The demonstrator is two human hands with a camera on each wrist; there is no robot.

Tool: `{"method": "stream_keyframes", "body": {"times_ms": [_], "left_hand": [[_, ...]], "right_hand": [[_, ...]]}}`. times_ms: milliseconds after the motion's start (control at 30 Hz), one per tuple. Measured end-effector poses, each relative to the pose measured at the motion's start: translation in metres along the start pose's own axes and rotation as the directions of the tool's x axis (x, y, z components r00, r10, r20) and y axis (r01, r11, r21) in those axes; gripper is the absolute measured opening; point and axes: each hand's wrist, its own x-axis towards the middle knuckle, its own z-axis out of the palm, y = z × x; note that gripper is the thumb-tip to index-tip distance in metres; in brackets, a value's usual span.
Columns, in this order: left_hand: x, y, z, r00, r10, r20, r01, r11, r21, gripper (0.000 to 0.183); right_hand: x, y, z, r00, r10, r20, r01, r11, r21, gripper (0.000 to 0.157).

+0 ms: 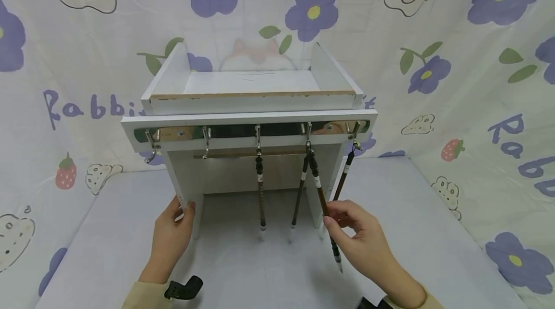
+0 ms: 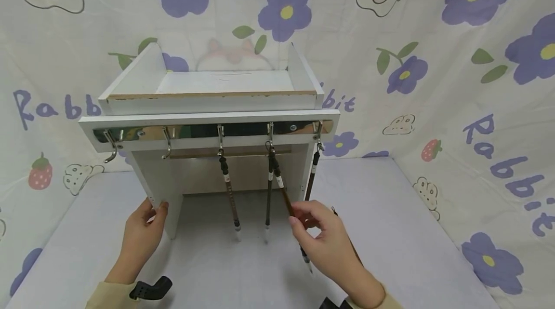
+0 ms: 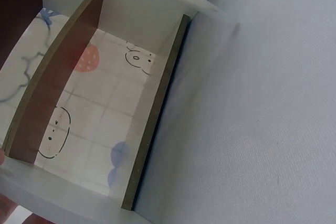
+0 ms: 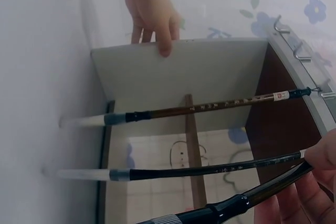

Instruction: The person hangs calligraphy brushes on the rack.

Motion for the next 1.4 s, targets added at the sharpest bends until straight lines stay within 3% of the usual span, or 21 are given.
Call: {"method": "stream_keyframes", "body": {"times_ms": [233, 433, 833, 1033, 1200, 1400], "left_hand": [[0.000, 0.000, 0.000, 1.000, 0.001, 0.001, -0.001, 1.000, 0.001, 0.052], [0.001, -0.002, 0.001, 1.000, 0.007, -0.004, -0.007, 1.000, 0.008, 0.052], [0.001, -0.002, 0.001, 1.000, 0.008, -0.011, -0.008, 1.000, 0.002, 0.052], [0.001, -0.001, 0.001, 1.000, 0.008, -0.014, -0.008, 1.000, 0.001, 0.052], [0.001, -0.001, 0.001, 1.000, -0.002, -0.007, 0.002, 1.000, 0.001, 0.052], [0.001, -0.002, 0.002, 1.000, 0.000, -0.006, 0.000, 1.000, 0.001, 0.052]], "right_hand": [[-0.002, 0.018, 0.006, 1.000, 0.013, 0.023, -0.013, 1.000, 0.026, 0.026], [0.001, 0.015, 0.011, 0.999, 0.020, 0.051, -0.023, 0.998, 0.061, 0.024], [0.002, 0.013, 0.027, 0.998, -0.007, 0.060, 0.005, 0.999, 0.033, 0.031], [0.004, 0.007, 0.033, 0.994, -0.014, 0.112, 0.004, 0.996, 0.086, 0.029], [0.009, -0.014, 0.035, 0.987, -0.003, 0.158, -0.019, 0.991, 0.132, 0.025], [0.013, -0.023, 0.043, 0.980, 0.018, 0.200, -0.043, 0.991, 0.124, 0.022]]}}
